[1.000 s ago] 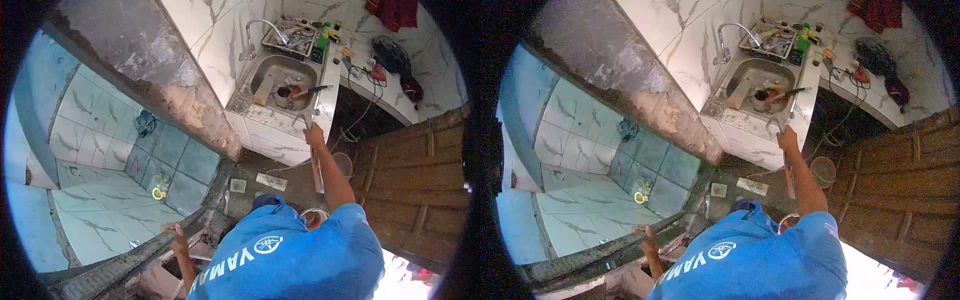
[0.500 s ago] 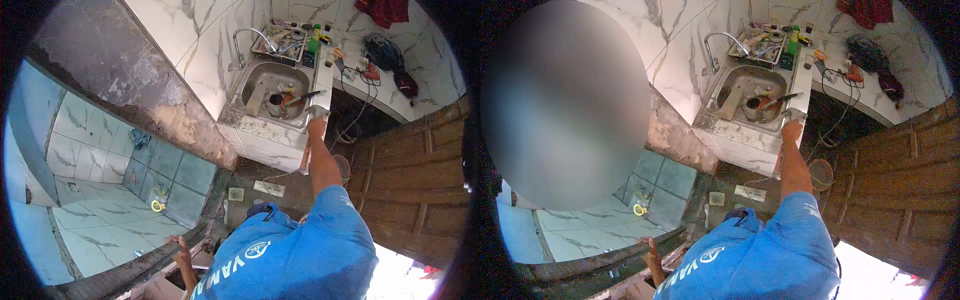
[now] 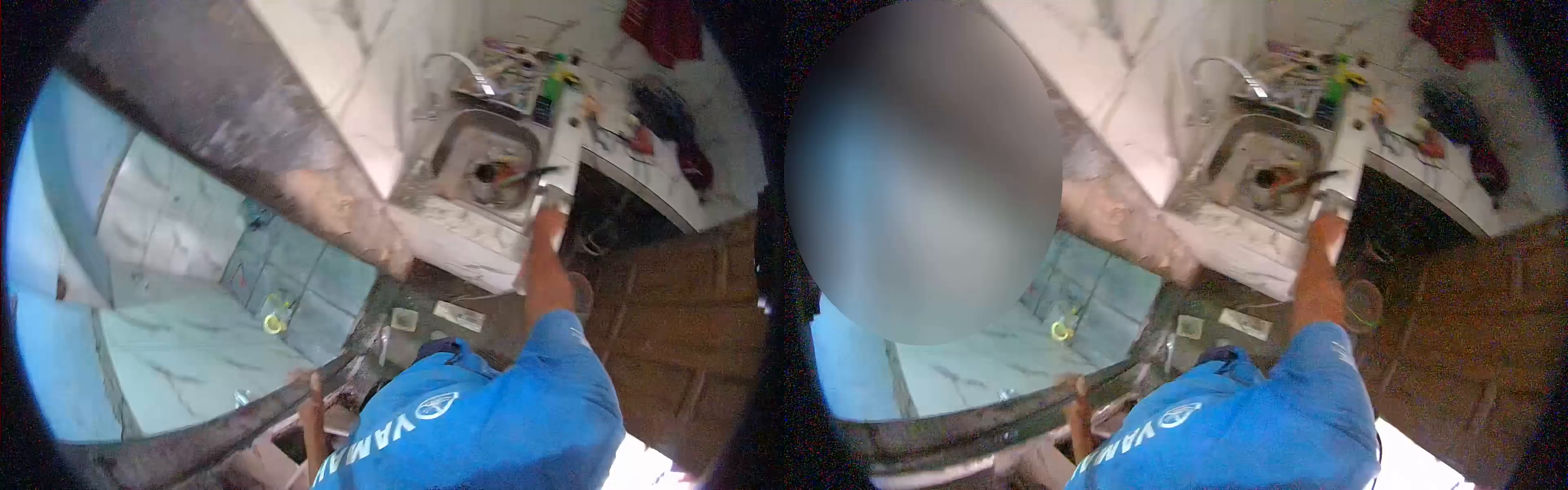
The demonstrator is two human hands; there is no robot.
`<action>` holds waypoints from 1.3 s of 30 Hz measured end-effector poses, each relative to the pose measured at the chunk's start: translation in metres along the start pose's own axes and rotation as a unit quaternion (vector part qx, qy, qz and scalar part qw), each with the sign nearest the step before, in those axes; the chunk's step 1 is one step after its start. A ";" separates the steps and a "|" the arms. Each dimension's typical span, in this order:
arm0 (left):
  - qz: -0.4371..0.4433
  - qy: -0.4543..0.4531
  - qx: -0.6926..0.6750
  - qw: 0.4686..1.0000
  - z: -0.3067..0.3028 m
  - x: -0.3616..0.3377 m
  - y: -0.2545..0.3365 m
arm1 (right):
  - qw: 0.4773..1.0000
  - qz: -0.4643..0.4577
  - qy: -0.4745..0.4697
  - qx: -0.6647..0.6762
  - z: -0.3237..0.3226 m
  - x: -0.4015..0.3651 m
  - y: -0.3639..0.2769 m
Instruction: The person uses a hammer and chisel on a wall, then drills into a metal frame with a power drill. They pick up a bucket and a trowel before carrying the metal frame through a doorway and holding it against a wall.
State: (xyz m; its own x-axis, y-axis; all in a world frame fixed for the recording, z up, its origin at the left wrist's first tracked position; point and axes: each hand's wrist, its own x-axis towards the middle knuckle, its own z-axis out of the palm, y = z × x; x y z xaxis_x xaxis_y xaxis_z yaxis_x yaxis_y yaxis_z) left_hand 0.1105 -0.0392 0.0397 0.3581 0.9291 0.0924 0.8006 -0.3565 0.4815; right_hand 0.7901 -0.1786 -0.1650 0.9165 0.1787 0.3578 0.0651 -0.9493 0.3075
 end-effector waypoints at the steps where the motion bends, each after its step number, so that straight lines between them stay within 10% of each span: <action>1: -0.015 -0.009 0.020 1.000 0.013 -0.005 -0.020 | 0.982 -0.072 -0.162 0.059 0.060 0.019 -0.010; 4: -0.143 -0.151 -0.066 0.976 -0.031 0.013 0.058 | 0.987 -0.036 -0.120 0.103 -0.016 -0.006 -0.039; 5: 0.124 -0.046 0.080 0.988 0.011 -0.011 -0.014 | 0.988 0.000 -0.104 0.116 -0.016 -0.008 -0.019; 7: -0.064 -0.134 -0.132 0.980 -0.025 0.020 0.042 | 0.983 0.090 -0.081 0.135 -0.012 -0.003 0.009; 9: 0.031 -0.086 -0.120 0.989 -0.015 0.023 0.015 | 0.967 0.213 -0.070 0.124 -0.038 0.017 -0.002; 12: 0.092 -0.071 -0.201 0.973 -0.020 0.037 0.008 | 0.947 0.038 0.167 0.271 -0.079 0.002 -0.021; 13: 0.093 -0.063 -0.203 0.973 -0.021 0.040 0.005 | 0.910 -0.064 0.262 0.316 -0.102 -0.013 -0.027; 16: 0.154 -0.061 -0.209 0.964 -0.025 0.047 -0.002 | 0.681 -0.080 -0.126 0.717 -0.280 -0.121 -0.067; 17: 0.155 -0.068 -0.215 0.962 -0.032 0.049 0.005 | 0.480 -0.237 -0.171 0.827 -0.303 -0.148 -0.077; 19: 0.098 -0.176 -0.423 0.883 -0.046 0.048 0.022 | 0.427 -0.354 -0.218 0.803 -0.411 -0.217 -0.077; 23: 0.161 -0.169 -0.228 0.945 -0.037 0.047 -0.007 | 0.227 -0.595 -0.201 0.744 -0.537 -0.269 -0.052; 26: 0.200 -0.162 -0.338 0.905 -0.016 0.049 -0.025 | 0.311 -0.600 -0.206 0.708 -0.563 -0.312 -0.049; 36: 0.202 0.022 -0.320 0.925 0.037 0.052 -0.041 | 0.332 -0.518 -0.165 0.771 -0.545 -0.389 -0.092; 39: 0.149 -0.143 -0.324 0.923 0.014 0.045 -0.075 | 0.330 -0.521 -0.183 0.765 -0.550 -0.381 -0.087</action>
State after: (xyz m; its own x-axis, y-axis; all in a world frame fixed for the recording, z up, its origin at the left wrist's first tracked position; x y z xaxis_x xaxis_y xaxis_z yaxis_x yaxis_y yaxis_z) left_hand 0.0730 0.0277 -0.0041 0.7027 0.7021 0.1150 0.2238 -0.3716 0.9010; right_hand 0.2178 -0.0222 0.1566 0.0496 0.8380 0.5435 0.2869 0.5092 -0.8114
